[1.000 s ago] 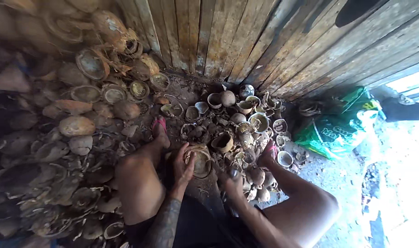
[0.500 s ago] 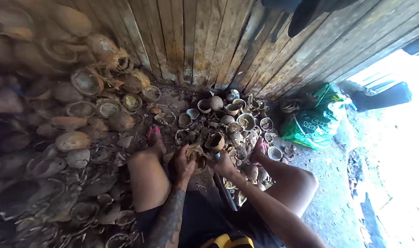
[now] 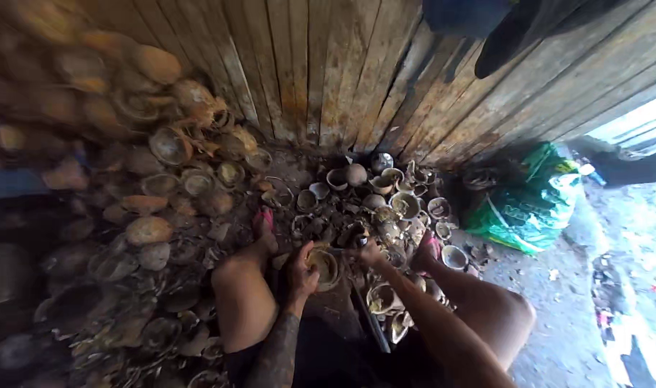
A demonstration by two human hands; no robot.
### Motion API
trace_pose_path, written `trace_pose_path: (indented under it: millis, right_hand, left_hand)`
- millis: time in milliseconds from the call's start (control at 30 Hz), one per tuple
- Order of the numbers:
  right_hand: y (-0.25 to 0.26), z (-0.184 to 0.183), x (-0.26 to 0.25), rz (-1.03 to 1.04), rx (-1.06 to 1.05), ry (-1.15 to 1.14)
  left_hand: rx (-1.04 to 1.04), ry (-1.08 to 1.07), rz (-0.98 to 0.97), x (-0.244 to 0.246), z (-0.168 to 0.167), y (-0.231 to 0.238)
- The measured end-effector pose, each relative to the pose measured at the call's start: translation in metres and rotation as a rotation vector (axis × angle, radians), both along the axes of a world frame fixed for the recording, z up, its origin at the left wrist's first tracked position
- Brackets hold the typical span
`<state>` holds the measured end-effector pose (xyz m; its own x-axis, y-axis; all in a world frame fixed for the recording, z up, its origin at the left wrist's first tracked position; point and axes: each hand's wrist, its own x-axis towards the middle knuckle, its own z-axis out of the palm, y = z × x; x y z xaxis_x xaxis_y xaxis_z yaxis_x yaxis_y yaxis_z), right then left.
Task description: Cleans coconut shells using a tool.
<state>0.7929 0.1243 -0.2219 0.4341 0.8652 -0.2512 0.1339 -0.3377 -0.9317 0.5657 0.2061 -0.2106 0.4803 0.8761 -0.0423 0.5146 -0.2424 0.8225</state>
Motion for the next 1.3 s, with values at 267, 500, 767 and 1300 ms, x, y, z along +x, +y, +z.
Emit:
trace_pose_path:
  millis: [267,500,767,1300]
  right_hand:
    - [-0.091,0.039,-0.108,-0.486,-0.018,0.058]
    - [-0.064,0.064,-0.108,-0.545,-0.155,0.336]
    - [-0.003,-0.026,0.001,-0.007,-0.165,0.430]
    - [-0.086,0.090,-0.101,-0.495,-0.199,0.513]
  left_hand:
    - [0.055,0.140,0.111,-0.011,0.014,-0.031]
    - [0.135,-0.016,-0.174,-0.009,-0.016,-0.004]
    - [0.108,-0.032,-0.047,-0.007,-0.019,0.005]
    - [0.279,0.146,0.124,-0.017,0.009,-0.051]
